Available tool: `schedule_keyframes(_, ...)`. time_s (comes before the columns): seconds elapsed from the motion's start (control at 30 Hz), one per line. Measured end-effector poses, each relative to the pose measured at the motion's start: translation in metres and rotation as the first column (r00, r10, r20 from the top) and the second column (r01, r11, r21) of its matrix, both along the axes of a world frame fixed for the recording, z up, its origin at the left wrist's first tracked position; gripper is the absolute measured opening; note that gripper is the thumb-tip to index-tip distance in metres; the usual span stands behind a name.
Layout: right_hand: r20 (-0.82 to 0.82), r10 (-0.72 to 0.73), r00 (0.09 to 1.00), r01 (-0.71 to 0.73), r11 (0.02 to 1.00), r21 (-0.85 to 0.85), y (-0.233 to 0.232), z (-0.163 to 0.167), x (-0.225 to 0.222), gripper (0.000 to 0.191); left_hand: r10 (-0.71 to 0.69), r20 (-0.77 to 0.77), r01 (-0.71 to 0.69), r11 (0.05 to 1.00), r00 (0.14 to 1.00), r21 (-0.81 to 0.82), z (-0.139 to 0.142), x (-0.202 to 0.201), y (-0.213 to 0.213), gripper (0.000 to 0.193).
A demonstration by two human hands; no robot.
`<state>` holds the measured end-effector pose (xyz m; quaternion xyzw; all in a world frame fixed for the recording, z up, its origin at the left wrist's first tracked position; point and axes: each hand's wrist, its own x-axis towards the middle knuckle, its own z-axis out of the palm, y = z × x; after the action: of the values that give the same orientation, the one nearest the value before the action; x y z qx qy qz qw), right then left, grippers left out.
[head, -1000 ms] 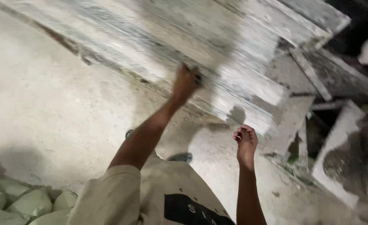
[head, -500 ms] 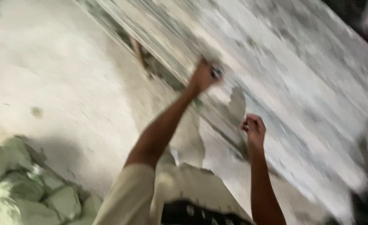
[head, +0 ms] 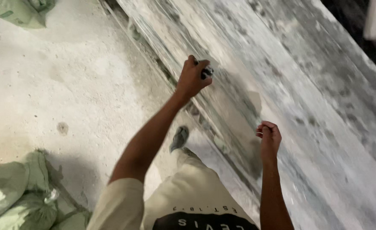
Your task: The person applies white plaster paste by hand onto long decorative molding strips laid on a workbench, rubbing and smoothing the paste along the grooved surfaces of each strip. They work along the length of the moldings and then mix more paste in a bowl with their hand.
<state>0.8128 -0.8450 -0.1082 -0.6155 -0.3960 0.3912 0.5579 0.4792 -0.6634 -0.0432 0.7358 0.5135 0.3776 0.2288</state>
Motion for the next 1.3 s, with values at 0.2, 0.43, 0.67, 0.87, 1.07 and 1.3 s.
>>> schedule_keyframes(0.2, 0.058, 0.055, 0.997, -0.054, 0.999, -0.007, 0.147, 0.015, -0.074, 0.016, 0.142, 0.002, -0.141, 0.983, 0.990, 0.116, 0.012, -0.091, 0.110, 0.061)
schedule_keyframes(0.43, 0.394, 0.136, 0.909, -0.188, 0.978, 0.095, 0.306, 0.021, -0.141, 0.019, 0.203, 0.066, -0.210, 0.968, 0.977, 0.140, 0.024, -0.145, 0.250, 0.058)
schedule_keyframes(0.67, 0.654, 0.059, 0.755, -0.083, 0.996, 0.007, 0.457, -0.003, -0.257, 0.027, 0.076, -0.027, -0.076, 0.997, 0.997, -0.007, 0.011, -0.230, 0.467, 0.047)
schedule_keyframes(0.87, -0.389, 0.284, 0.876, -0.277, 0.958, 0.075, 0.617, -0.017, -0.389, 0.062, 0.144, 0.180, -0.139, 0.989, 0.973, -0.044, -0.005, -0.345, 0.632, 0.055)
schedule_keyframes(1.07, 0.955, 0.296, -0.008, -0.674, 0.704, -0.224, 0.759, -0.021, -0.472, 0.061, 0.575, 0.594, -0.230, 0.799, 0.563, -0.555, -0.045, -0.447, 0.713, 0.062)
schedule_keyframes(1.3, 0.922, 0.327, -0.205, -0.663, 0.646, -0.377, 0.895, -0.027, -0.569, 0.071, 0.611, 0.702, -0.256, 0.791, 0.367, -0.555, -0.083, -0.482, 0.776, 0.065)
